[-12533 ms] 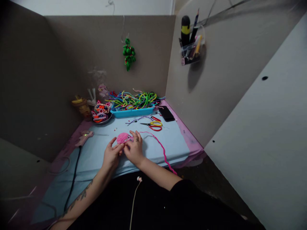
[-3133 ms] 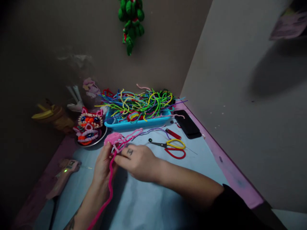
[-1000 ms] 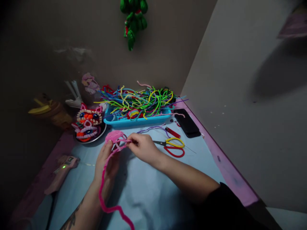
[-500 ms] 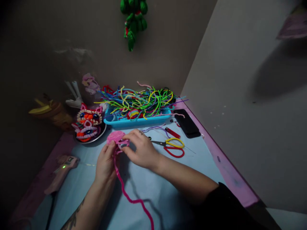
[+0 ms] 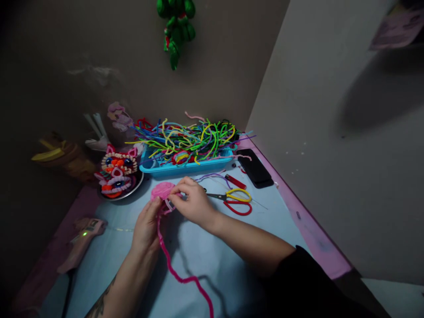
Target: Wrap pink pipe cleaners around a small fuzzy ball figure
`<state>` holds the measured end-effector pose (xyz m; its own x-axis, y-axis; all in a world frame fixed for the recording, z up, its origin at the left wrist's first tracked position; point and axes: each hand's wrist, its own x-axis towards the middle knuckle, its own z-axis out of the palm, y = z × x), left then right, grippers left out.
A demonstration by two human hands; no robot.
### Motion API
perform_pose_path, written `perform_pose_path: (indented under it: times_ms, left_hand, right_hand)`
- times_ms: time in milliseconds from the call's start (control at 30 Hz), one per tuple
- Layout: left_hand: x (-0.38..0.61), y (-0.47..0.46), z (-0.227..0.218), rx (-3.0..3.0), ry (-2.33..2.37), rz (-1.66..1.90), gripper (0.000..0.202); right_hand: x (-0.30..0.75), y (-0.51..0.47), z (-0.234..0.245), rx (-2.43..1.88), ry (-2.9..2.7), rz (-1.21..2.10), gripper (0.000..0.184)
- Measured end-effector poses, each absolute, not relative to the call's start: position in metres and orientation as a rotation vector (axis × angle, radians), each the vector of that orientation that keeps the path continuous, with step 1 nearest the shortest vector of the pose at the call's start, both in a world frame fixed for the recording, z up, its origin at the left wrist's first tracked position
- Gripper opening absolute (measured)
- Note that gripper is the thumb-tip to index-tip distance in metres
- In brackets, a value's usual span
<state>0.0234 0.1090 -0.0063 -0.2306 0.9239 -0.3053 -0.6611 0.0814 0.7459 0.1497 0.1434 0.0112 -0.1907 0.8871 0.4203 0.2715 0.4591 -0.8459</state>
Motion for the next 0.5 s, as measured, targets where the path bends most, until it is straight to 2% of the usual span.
perform_pose_path:
  times_ms: [333,500]
  left_hand:
    - [0.0235,0.1108,-0.0072,0.352,0.956,1.509,0.027]
    - [0.0244,0.1102,-0.0043,0.353,0.919,1.501,0.032]
  right_hand:
    - [0.15,0.143,0.009,-1.096,-1.662,0.883,0.008]
    - [0.1479,0.1404,0.0119,-1.076,-1.575,1.102,0.013]
